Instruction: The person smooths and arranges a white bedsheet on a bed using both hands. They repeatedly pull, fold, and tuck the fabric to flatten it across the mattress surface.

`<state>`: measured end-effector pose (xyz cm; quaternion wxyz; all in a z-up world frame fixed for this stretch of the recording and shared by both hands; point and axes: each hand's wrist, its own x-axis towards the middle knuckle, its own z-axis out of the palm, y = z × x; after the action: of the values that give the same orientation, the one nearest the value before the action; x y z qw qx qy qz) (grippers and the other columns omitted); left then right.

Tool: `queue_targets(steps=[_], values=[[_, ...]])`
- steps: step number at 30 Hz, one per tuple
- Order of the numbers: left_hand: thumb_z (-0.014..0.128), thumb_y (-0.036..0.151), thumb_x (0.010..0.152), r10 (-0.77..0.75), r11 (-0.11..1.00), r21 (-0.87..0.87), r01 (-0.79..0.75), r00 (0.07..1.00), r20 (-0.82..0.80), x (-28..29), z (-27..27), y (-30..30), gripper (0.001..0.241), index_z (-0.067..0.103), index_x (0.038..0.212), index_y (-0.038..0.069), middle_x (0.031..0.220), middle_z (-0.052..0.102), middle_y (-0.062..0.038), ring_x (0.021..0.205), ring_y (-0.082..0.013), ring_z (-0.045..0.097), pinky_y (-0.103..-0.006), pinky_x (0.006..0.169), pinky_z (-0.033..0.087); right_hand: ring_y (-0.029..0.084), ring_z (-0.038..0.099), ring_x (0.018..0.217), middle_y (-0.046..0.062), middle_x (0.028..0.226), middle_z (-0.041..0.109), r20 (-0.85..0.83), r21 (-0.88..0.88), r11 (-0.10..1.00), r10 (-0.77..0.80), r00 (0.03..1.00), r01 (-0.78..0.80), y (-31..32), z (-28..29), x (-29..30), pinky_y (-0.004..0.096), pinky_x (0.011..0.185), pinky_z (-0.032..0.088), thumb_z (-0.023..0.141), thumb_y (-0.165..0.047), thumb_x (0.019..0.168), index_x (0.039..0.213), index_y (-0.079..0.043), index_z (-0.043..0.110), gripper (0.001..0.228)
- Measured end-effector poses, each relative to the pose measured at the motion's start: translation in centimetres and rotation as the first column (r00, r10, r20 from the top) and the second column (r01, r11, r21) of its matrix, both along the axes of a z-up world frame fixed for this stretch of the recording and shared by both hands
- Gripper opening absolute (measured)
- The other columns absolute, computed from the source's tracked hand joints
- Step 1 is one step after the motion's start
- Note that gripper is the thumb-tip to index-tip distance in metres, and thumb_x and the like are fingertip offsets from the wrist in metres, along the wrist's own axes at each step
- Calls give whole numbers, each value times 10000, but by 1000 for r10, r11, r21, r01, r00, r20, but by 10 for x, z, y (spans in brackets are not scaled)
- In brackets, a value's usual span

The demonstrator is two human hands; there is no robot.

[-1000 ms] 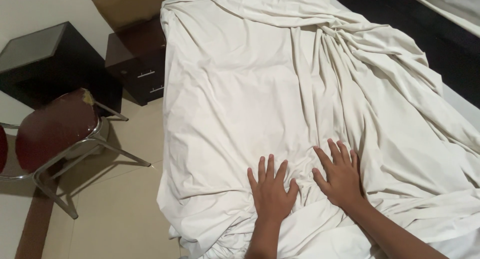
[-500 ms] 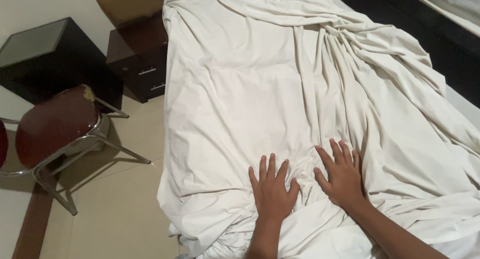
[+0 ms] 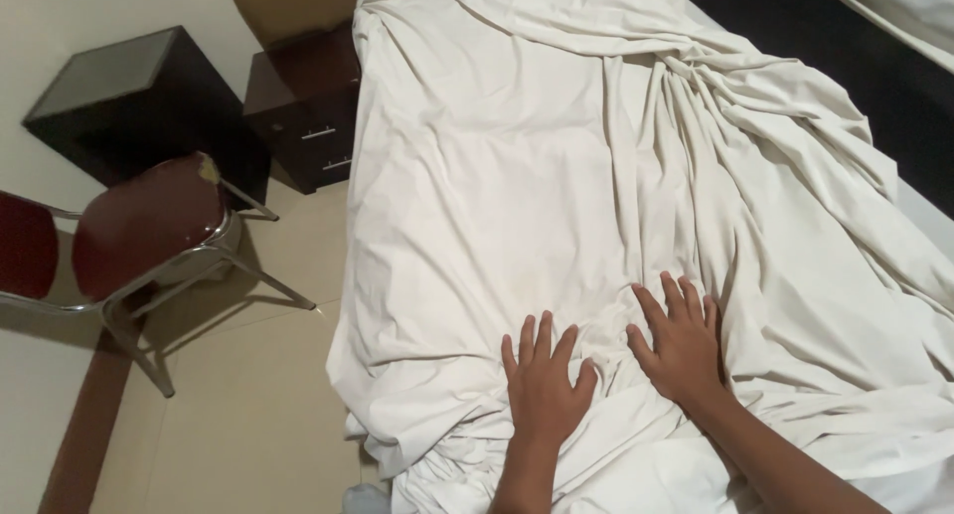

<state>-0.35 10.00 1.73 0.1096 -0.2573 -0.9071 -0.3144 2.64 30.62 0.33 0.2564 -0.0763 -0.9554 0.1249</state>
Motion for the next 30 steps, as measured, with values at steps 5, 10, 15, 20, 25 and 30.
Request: queue_targets(steps=[5, 10, 15, 20, 25, 30], values=[[645, 343, 905, -10, 1000, 20, 9, 999, 38, 18, 6, -8, 506, 662, 1341, 86, 1530, 471, -227, 1468, -414, 327, -639, 1172, 137, 420, 353, 1458, 218, 1549, 444, -16, -2, 1000, 8, 1000, -8, 3, 1, 1, 609, 1161, 251, 606, -381, 888, 1445, -169, 555, 597], [629, 314, 919, -3, 1000, -2, 3, 999, 53, 32, 3, -17, 514, 632, 1376, 80, 1553, 443, -230, 1480, -421, 298, -617, 1185, 142, 414, 361, 1462, 215, 1543, 452, -27, -63, 997, 41, 999, -43, 8, -7, 7, 599, 1180, 242, 597, -363, 907, 1434, -116, 551, 584], [610, 297, 933, -1, 1000, -8, 2, 997, 82, 42, 3, -24, 511, 609, 1402, 94, 1574, 420, -219, 1494, -417, 279, -606, 1192, 155, 424, 350, 1467, 224, 1552, 433, -8, -151, 986, 74, 997, -75, 11, -2, 20, 594, 1181, 225, 600, -338, 913, 1442, -75, 523, 596], [626, 289, 933, -10, 1000, -18, 12, 996, 90, 47, -7, -26, 546, 575, 1433, 76, 1605, 362, -226, 1510, -430, 227, -600, 1185, 135, 449, 344, 1450, 289, 1562, 373, -46, -272, 958, 77, 996, -86, 31, 9, 44, 558, 1174, 255, 666, -285, 821, 1468, -21, 452, 731], [672, 314, 904, -29, 999, -34, 35, 988, 153, 49, 27, -15, 560, 583, 1397, 66, 1602, 345, -226, 1515, -465, 166, -651, 1185, 90, 470, 343, 1464, 314, 1575, 360, -86, -204, 978, 20, 996, -38, 70, 11, 73, 517, 1172, 307, 678, -246, 780, 1418, -48, 503, 691], [726, 317, 838, -68, 997, -29, 73, 986, 150, 54, 45, 18, 571, 621, 1355, 100, 1577, 355, -231, 1477, -555, 112, -759, 1109, 62, 398, 400, 1472, 229, 1586, 401, -6, 61, 987, -147, 989, 147, 111, 34, 110, 517, 1186, 336, 685, -279, 779, 1373, -140, 559, 623]])
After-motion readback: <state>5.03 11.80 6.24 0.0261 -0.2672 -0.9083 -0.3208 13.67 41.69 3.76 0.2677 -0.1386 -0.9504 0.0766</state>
